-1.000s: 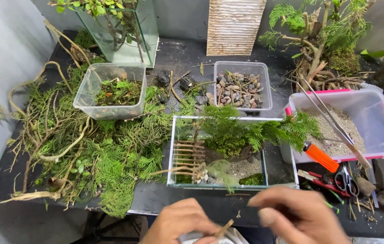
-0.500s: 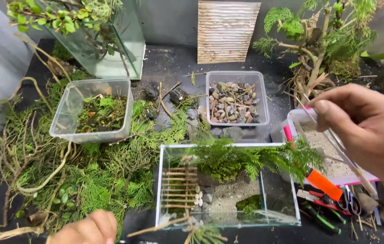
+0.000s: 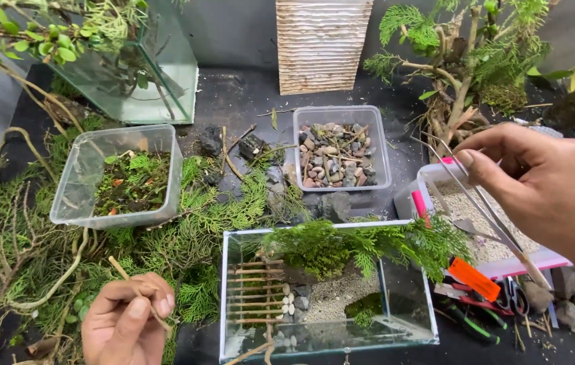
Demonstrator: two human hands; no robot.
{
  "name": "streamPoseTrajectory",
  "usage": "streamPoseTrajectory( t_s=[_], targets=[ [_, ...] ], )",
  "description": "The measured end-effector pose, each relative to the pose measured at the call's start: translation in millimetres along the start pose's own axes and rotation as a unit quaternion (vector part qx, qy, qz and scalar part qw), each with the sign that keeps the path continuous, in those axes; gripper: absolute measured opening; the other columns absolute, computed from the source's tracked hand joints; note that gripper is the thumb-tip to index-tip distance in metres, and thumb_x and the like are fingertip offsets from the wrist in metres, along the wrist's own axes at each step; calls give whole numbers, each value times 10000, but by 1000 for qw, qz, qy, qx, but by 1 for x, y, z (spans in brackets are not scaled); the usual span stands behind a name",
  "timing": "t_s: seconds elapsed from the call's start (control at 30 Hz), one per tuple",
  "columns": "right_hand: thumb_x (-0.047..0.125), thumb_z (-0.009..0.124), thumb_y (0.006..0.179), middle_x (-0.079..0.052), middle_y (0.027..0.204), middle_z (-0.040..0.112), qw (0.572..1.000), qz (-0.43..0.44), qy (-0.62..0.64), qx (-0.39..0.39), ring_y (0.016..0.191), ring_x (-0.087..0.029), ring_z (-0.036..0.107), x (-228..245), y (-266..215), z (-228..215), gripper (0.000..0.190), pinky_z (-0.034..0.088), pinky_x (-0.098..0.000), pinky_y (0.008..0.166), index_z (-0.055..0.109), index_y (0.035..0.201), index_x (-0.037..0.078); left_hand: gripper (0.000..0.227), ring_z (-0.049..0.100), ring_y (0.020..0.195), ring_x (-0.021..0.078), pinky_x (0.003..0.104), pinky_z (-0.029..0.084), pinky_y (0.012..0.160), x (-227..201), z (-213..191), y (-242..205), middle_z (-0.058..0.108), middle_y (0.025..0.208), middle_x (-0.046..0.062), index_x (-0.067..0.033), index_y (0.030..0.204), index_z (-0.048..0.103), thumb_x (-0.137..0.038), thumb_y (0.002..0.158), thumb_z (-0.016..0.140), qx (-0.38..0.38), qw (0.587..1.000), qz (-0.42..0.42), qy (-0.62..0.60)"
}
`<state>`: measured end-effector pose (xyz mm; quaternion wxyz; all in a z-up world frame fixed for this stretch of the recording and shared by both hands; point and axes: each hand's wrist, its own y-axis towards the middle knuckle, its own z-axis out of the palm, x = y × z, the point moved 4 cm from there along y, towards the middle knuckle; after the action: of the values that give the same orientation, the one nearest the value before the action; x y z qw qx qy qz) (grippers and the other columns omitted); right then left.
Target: Assembling a miniature twig ladder and decorating a glass terrarium with moss and stones.
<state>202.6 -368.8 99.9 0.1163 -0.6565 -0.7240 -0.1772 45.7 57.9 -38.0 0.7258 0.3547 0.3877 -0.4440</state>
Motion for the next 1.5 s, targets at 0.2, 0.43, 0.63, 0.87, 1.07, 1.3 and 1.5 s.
streamPoseTrajectory(
  t_s=[0.2, 0.43, 0.63, 0.87, 1.07, 1.3, 1.5],
  targets=[
    [336, 695, 985, -16, 750, 786, 990, 48, -123, 49, 496, -156, 595, -23, -19, 8, 200, 464, -323, 539, 806, 1105, 221, 138, 593, 742, 229, 299, 492, 706, -8, -2, -10, 629, 740, 112, -26, 1004, 684, -152, 950, 694, 4, 999, 33, 9],
    [457, 572, 1001, -132, 964, 813, 951, 69, -266, 142, 906, -402, 767, -64, -23, 69, 338, 601, -529, 744, 691, 1254, 266, 137, 592, 747, 215, 293, 495, 700, -26, -1, -35, 632, 737, 99, -40, 1003, 677, -160, 944, 705, 11, 996, 79, 32],
    [285, 593, 911, -228, 851, 743, 954, 81, -244, 153, 849, -464, 732, -88, -3, 99, 181, 497, -533, 667, 721, 863, 166, 76, 629, 708, 191, 283, 524, 690, -38, 13, -58, 679, 758, 129, -22, 945, 669, -86, 908, 687, 20, 991, 130, 39],
    [152, 691, 950, -117, 1163, 800, 946, 102, -260, 165, 1029, -334, 778, -77, -1, 98, 358, 650, -456, 833, 735, 1295, 237, 98, 674, 647, 201, 303, 582, 635, -46, 13, -82, 701, 861, 172, -22, 915, 622, -3, 870, 707, 11, 996, 75, 46],
    [401, 582, 1096, -129, 860, 828, 973, 95, -208, 24, 660, -291, 737, -40, -26, 32, 327, 544, -424, 555, 780, 1202, 165, 79, 695, 657, 206, 323, 573, 569, -67, 38, -86, 744, 861, 149, -75, 941, 704, -44, 877, 738, 53, 997, 55, 26],
    [158, 571, 1116, -152, 697, 580, 964, -2, 260, -54, 439, -167, 396, -57, -96, -5, 177, 250, -300, 386, 593, 1093, -16, 124, 683, 566, 204, 312, 538, 567, -74, 95, -107, 773, 763, 121, -14, 834, 718, -94, 837, 813, 175, 976, 129, -16],
    [96, 736, 852, -191, 682, 796, 896, 63, 435, 59, 547, -254, 729, -9, -192, 45, 165, 530, -330, 496, 779, 933, -40, 112, 682, 757, 184, 307, 542, 704, -32, 125, -128, 777, 899, 81, -44, 947, 754, -151, 950, 787, 321, 946, -15, -29]
  ],
)
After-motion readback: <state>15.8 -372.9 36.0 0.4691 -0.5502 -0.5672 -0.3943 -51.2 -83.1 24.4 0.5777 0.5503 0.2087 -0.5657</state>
